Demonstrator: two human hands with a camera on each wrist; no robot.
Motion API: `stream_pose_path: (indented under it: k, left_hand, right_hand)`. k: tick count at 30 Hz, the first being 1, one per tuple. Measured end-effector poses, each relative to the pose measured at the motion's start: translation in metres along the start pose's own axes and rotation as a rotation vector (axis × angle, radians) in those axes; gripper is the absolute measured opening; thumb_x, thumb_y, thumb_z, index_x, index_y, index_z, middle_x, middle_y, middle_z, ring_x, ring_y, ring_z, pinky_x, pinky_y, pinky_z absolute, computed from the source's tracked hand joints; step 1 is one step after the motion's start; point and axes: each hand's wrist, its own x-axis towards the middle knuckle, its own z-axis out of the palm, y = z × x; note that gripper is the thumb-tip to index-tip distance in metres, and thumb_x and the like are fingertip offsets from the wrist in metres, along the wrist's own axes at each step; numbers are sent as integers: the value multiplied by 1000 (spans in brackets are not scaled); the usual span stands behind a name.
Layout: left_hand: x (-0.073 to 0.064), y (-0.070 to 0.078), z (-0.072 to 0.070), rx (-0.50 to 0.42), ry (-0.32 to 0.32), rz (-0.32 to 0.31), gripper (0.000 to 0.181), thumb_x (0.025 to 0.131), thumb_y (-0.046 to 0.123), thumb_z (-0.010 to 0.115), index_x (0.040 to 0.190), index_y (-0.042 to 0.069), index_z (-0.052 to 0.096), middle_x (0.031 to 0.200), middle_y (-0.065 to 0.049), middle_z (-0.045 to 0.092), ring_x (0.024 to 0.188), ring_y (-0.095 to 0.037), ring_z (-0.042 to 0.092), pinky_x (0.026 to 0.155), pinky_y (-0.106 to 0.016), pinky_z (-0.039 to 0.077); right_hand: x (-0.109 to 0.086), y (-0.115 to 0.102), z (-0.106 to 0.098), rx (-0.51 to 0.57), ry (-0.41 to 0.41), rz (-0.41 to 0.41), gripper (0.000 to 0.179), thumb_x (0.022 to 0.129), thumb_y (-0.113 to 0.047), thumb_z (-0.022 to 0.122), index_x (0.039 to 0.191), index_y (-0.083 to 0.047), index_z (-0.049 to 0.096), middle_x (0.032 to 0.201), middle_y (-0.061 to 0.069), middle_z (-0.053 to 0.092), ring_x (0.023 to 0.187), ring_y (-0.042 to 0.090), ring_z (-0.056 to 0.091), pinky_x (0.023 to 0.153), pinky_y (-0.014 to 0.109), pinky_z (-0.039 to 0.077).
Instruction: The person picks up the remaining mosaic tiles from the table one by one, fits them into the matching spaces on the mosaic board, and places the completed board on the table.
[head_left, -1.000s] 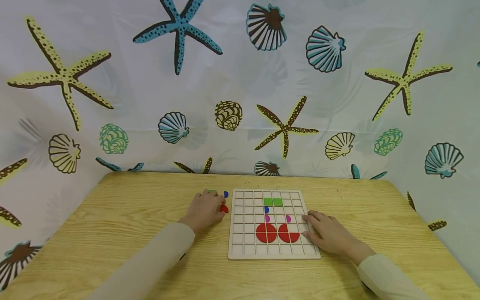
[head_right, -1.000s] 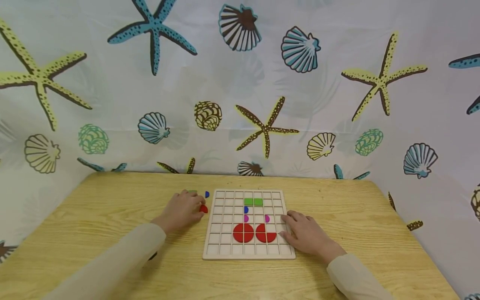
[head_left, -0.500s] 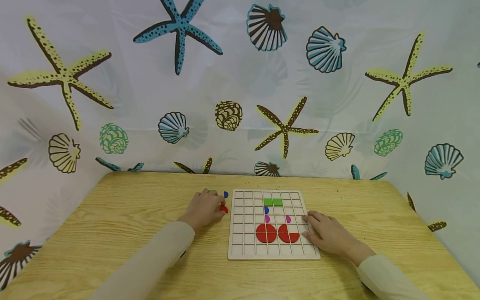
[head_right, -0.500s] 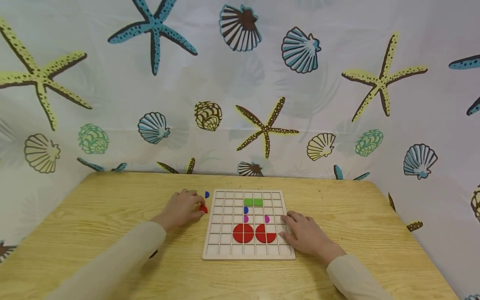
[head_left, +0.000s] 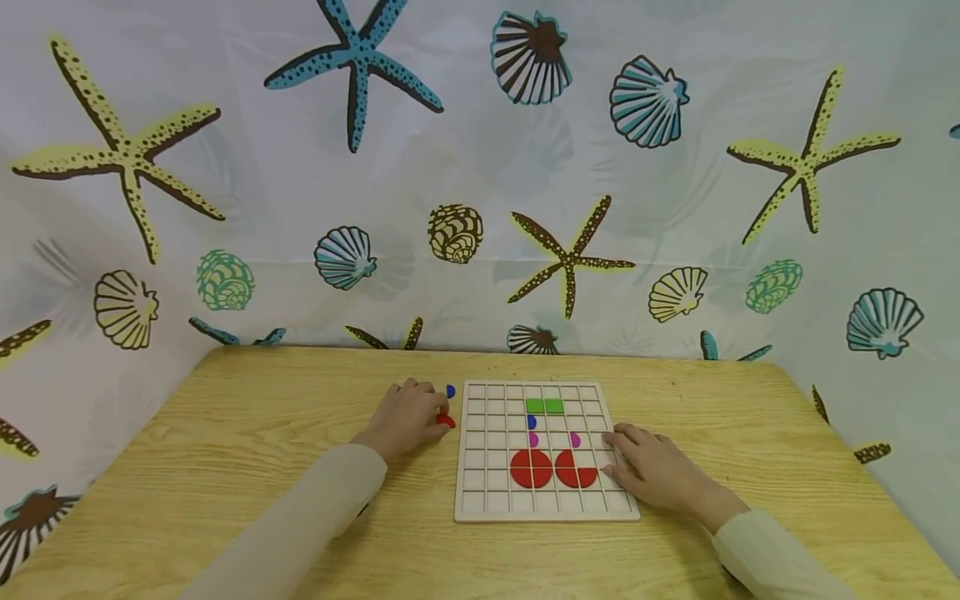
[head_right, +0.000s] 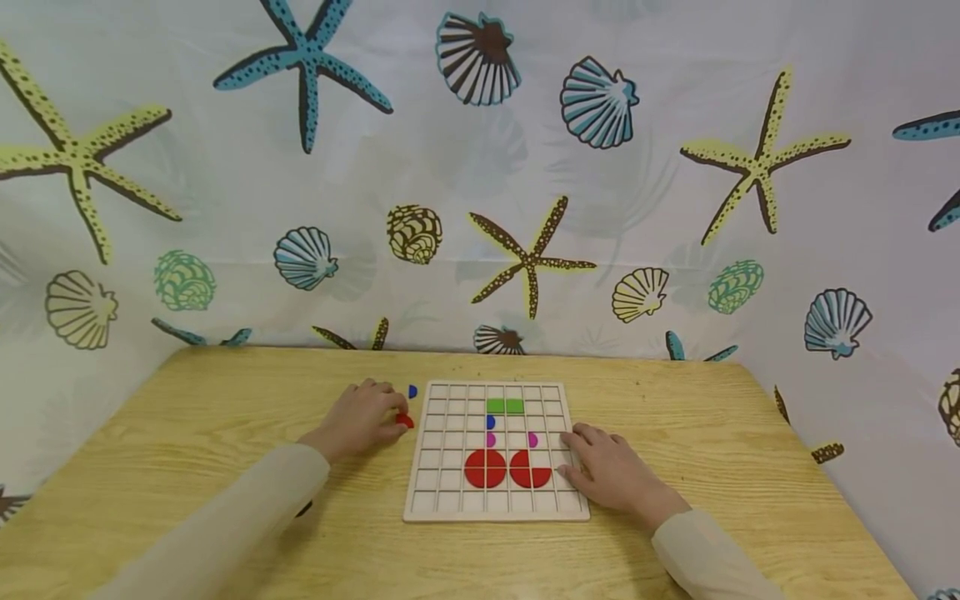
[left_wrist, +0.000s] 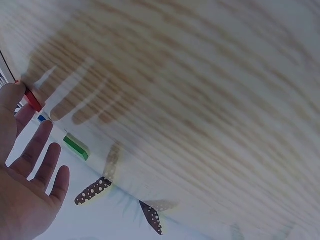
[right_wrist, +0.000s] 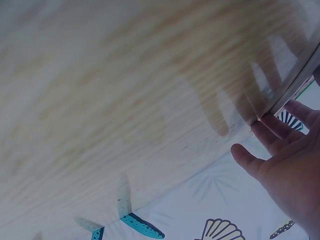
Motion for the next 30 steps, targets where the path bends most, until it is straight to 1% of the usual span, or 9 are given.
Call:
stream_pose_path:
  k: [8, 14, 18, 21, 25, 27, 30]
  left_hand:
    - [1, 0, -3, 13, 0, 12, 16, 79, 37, 68, 85, 22, 65, 94, 1, 61, 89, -23, 52, 85, -48, 43]
    - [2, 3, -10, 26, -1, 15, 18, 79, 39, 68, 85, 22, 65, 94, 2, 61, 89, -22, 51, 86, -46, 43]
    - [4, 9, -17, 15, -10, 16, 20, 78, 40, 69, 86, 21, 65, 92, 2, 60, 88, -21, 49, 87, -45, 42]
    - [7, 15, -21, 10, -23, 18, 21, 78, 39, 70, 86, 20, 65, 92, 2, 60, 90, -22, 50, 88, -45, 41]
    - [11, 23, -23, 28, -36, 26, 22, 77, 40, 70, 87, 21, 65, 94, 2, 60, 94, -22, 51, 89, -45, 41]
    - [12, 27, -23, 39, -36, 39, 23, 77, 42, 69, 88, 22, 65, 94, 2, 61, 94, -21, 51, 89, -45, 41]
    - [14, 35, -25, 20, -31, 66, 24, 78, 42, 69, 89, 21, 65, 95, 2, 61, 94, -21, 51, 89, -45, 41]
  right_hand:
    - [1, 1, 2, 8, 0, -1, 48, 92, -35, 50, 131, -8, 48, 132, 16, 47, 121, 33, 46, 95, 55, 36]
    - [1, 0, 2, 9, 1, 2, 48, 92, -35, 50, 131, -8, 48, 132, 16, 47, 121, 33, 46, 95, 55, 36]
    - [0, 0, 2, 14, -3, 2, 48, 92, -35, 50, 131, -8, 48, 133, 16, 46, 122, 33, 46, 96, 55, 36]
    - [0, 1, 2, 15, 1, -5, 48, 92, -35, 51, 131, -7, 48, 133, 16, 46, 122, 33, 46, 96, 55, 36]
    - [0, 2, 3, 12, 7, -9, 48, 92, -35, 51, 131, -8, 48, 132, 16, 47, 121, 33, 46, 95, 55, 36]
    - [1, 2, 3, 11, 6, -7, 48, 92, -35, 50, 131, -8, 48, 133, 16, 47, 121, 32, 46, 95, 54, 36]
    - [1, 2, 3, 6, 7, -9, 48, 92, -35, 50, 131, -8, 48, 132, 15, 47, 121, 32, 47, 95, 54, 36]
